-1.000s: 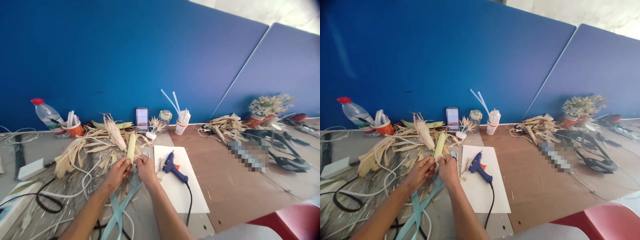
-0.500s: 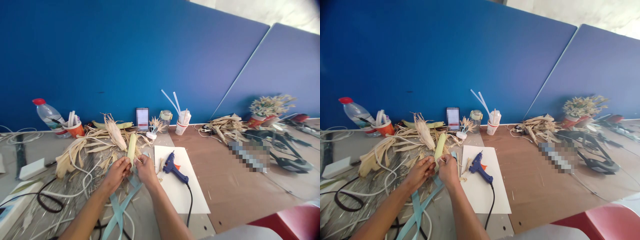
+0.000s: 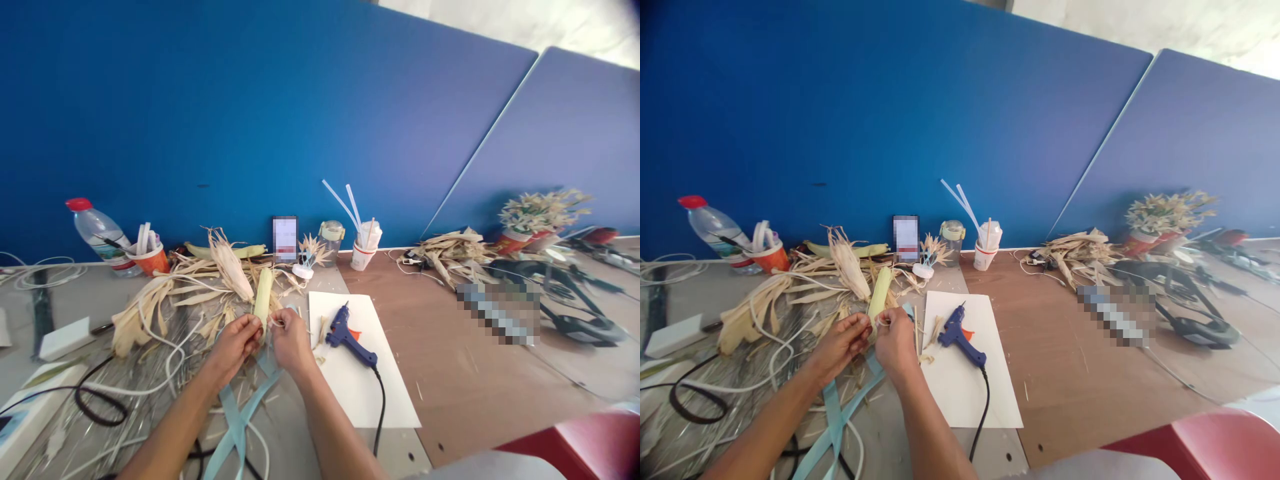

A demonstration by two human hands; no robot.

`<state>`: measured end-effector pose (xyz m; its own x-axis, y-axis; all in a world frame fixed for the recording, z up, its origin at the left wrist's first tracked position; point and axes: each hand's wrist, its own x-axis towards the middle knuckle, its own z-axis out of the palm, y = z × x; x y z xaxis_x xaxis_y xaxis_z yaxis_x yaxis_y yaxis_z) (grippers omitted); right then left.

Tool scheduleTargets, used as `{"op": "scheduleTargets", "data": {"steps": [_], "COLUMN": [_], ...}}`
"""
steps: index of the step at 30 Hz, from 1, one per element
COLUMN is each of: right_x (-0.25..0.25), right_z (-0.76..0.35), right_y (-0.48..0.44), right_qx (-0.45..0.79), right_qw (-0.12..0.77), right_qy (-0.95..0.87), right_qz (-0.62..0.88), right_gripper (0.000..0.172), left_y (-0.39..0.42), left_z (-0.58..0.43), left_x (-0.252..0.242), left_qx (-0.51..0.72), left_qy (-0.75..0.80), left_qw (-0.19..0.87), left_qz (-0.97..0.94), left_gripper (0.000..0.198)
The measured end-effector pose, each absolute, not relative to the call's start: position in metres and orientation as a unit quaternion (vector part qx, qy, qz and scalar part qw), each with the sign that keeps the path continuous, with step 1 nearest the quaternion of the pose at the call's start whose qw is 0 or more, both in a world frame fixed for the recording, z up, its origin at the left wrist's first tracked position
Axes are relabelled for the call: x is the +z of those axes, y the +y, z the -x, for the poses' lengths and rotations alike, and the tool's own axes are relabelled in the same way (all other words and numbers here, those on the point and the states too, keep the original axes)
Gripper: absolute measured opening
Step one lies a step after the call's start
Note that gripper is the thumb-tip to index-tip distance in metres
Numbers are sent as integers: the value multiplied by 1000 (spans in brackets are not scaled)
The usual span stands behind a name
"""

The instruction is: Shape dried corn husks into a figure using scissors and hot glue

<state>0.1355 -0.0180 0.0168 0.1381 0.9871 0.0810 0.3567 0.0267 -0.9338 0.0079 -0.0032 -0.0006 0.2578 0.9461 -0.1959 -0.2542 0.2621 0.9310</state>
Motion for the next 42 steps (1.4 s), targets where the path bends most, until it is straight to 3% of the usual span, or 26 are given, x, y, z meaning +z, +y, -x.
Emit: {"op": "scheduleTargets", "data": {"steps": [14,25,42], "right_x": [20,13,10], "right_z": [-137,-142,-143], "right_y": [-15,-12,-8], "right_qx": [398,523,557], "right_qw": [459,474,483], "right_qy": [-530,-457,-420], "right_qz": [592,541,529], "right_gripper": [12,16,16], "left_y": [-6,-7,-6], "left_z": [-6,-4,-5], "left_x": [-6,-4,-3], "left_qx": [358,368,397], "left_qy": [407,399,403], "left_qw": [654,641,653], "left_qz": [-528,-543,-504], "left_gripper": [32,31,28]}}
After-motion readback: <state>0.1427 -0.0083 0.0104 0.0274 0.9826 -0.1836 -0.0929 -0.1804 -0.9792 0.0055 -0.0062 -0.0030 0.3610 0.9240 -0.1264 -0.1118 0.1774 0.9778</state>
